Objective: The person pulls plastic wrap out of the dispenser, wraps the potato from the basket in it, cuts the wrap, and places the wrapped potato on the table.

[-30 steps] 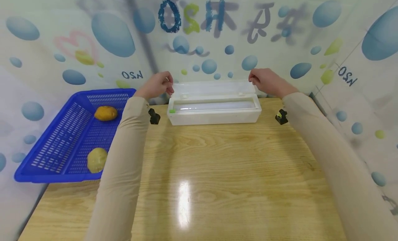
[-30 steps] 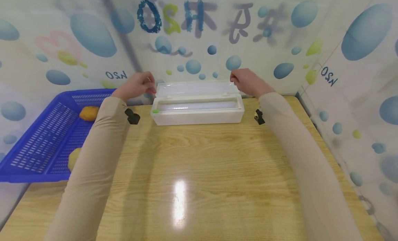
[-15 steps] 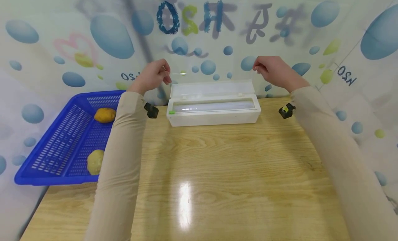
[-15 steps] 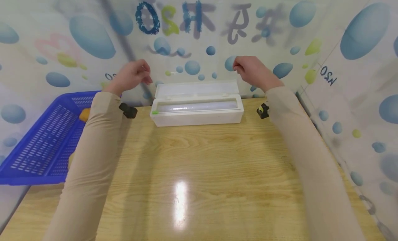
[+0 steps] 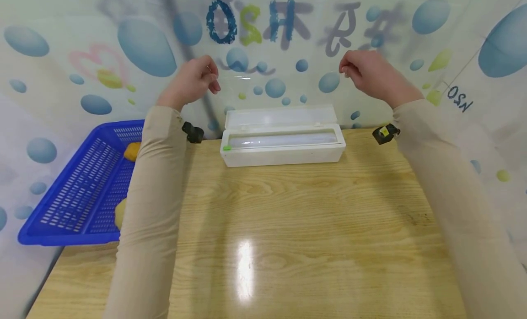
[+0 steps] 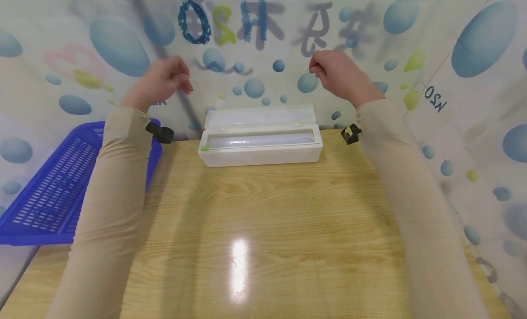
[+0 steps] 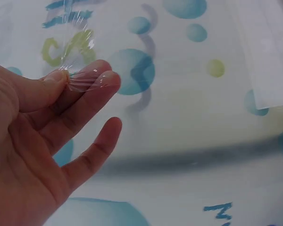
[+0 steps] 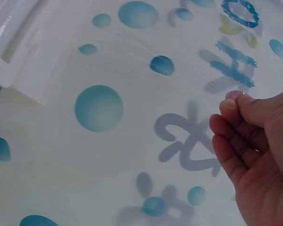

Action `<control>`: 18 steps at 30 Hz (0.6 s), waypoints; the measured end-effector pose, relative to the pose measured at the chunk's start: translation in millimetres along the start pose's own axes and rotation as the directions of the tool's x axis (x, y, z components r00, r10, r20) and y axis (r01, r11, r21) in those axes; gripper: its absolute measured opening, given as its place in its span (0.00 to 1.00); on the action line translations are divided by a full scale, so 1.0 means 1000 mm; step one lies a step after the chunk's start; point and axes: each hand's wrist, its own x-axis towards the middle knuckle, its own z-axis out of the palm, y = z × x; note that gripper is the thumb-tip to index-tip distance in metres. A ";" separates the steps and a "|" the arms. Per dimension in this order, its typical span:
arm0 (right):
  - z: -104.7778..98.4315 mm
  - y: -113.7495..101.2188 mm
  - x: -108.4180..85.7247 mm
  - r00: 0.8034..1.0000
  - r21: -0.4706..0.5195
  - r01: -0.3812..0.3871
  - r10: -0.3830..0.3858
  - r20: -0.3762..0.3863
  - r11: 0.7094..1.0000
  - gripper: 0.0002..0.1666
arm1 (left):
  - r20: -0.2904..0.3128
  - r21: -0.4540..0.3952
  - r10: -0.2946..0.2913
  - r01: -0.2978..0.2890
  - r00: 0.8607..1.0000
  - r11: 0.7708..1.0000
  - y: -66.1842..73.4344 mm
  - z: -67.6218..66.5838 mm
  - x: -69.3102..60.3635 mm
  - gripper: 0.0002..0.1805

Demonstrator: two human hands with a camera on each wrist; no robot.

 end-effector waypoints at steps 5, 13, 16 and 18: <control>-0.013 -0.006 0.006 1.000 -0.013 -0.018 0.018 0.006 1.000 0.13 | 0.014 0.024 0.018 -0.019 1.000 1.000 0.008 -0.016 -0.002 0.10; -0.027 -0.014 0.007 0.996 -0.053 -0.072 0.069 -0.047 0.996 0.16 | -0.033 0.076 0.077 -0.074 0.996 0.994 0.022 -0.030 -0.006 0.12; -0.031 -0.017 0.008 0.996 -0.068 -0.068 0.064 -0.069 0.995 0.16 | -0.045 0.090 0.075 -0.071 0.996 0.993 0.026 -0.035 -0.006 0.13; -0.035 -0.018 0.008 0.995 -0.073 -0.061 0.055 -0.077 0.995 0.15 | -0.056 0.102 0.080 -0.074 0.995 0.992 0.029 -0.038 -0.006 0.13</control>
